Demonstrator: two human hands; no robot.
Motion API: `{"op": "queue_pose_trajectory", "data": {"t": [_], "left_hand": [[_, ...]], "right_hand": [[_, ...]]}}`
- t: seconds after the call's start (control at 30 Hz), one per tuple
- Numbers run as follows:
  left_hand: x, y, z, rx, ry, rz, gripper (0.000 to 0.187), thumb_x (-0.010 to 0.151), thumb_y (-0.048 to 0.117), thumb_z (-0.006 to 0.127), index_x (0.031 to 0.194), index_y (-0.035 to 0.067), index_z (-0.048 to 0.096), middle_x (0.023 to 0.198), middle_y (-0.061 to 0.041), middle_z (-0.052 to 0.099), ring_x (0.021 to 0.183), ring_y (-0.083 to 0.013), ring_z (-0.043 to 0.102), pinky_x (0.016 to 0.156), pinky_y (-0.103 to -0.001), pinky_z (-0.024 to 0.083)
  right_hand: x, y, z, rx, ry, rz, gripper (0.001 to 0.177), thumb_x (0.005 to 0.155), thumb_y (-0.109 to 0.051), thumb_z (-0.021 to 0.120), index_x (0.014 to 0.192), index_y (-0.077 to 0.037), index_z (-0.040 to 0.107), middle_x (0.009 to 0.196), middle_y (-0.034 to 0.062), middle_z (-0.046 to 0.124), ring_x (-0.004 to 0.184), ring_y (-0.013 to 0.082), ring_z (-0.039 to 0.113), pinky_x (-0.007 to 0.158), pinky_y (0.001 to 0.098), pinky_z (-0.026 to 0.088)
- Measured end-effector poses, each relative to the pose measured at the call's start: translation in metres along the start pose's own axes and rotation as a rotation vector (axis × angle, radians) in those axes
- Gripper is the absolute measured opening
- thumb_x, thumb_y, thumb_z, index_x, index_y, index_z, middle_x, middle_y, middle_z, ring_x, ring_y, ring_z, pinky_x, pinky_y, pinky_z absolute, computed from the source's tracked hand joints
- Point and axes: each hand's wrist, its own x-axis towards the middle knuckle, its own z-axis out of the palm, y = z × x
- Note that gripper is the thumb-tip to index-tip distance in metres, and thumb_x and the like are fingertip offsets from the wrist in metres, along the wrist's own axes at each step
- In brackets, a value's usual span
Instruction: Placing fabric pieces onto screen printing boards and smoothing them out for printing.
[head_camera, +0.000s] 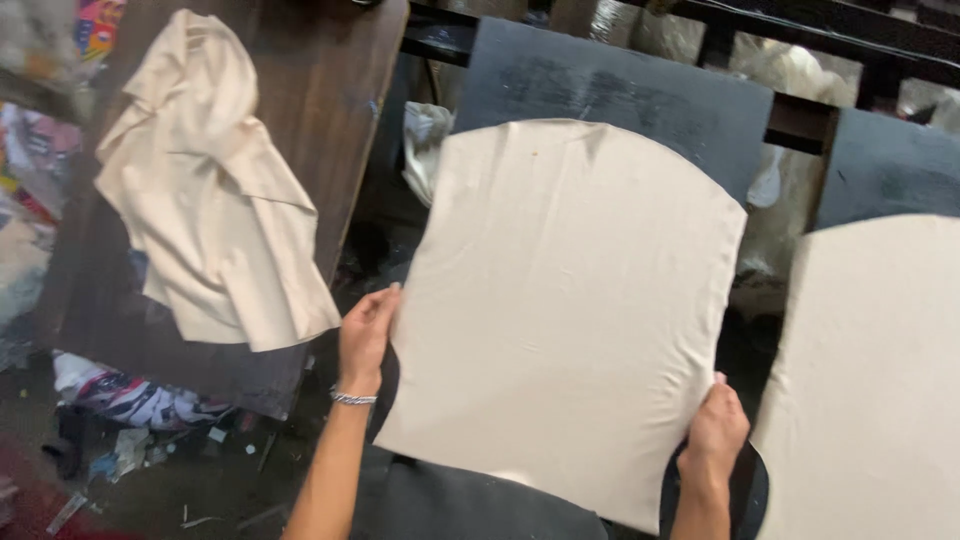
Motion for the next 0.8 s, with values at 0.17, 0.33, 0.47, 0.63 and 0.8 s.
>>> {"op": "queue_pose_trajectory", "data": {"t": [0.17,0.33,0.47,0.63,0.8], "left_hand": [[0.024,0.029,0.036,0.299,-0.108,0.23,0.05,0.081,0.045,0.078,0.114,0.008,0.078,0.079,0.006,0.064,0.071,-0.0049,0.058,0.069,-0.021,0.048],[0.058,0.011,0.056,0.371,0.01,0.594,0.019,0.087,0.033,0.078,0.088,0.014,0.079,0.081,0.002,0.068,0.074,-0.0103,0.063,0.073,-0.026,0.051],[0.05,0.02,0.056,0.29,0.025,0.425,0.02,0.086,0.033,0.076,0.086,0.014,0.077,0.087,0.004,0.078,0.081,-0.0097,0.07,0.077,-0.026,0.053],[0.064,0.024,0.07,0.24,0.005,0.376,0.034,0.082,0.041,0.079,0.098,0.012,0.072,0.08,0.003,0.072,0.074,-0.0081,0.065,0.074,-0.025,0.053],[0.084,0.016,0.083,0.355,-0.013,0.53,0.03,0.087,0.043,0.076,0.088,0.013,0.079,0.073,0.005,0.064,0.068,-0.0084,0.057,0.067,-0.027,0.046]], "right_hand": [[0.017,-0.043,0.017,0.109,-0.028,0.016,0.056,0.112,-0.061,0.047,0.11,-0.012,0.075,0.076,-0.006,0.057,0.07,0.009,0.054,0.069,0.0254,0.046],[0.019,-0.062,0.032,0.006,0.01,-0.264,0.029,0.111,-0.035,0.07,0.103,-0.008,0.07,0.09,-0.003,0.061,0.081,0.008,0.053,0.071,0.0254,0.048],[0.026,-0.056,0.035,0.028,0.05,-0.324,0.025,0.11,-0.033,0.067,0.104,-0.009,0.066,0.103,0.0014,0.067,0.094,0.0126,0.06,0.083,0.0272,0.053],[0.036,-0.066,0.043,0.034,0.009,-0.254,0.032,0.112,-0.036,0.065,0.097,-0.009,0.068,0.088,-0.0047,0.059,0.081,0.006,0.049,0.071,0.0264,0.044],[0.02,-0.107,0.04,0.015,-0.078,-0.18,0.031,0.113,-0.035,0.061,0.099,-0.009,0.07,0.086,-0.0032,0.061,0.079,0.0101,0.052,0.067,0.0362,0.043]]}}
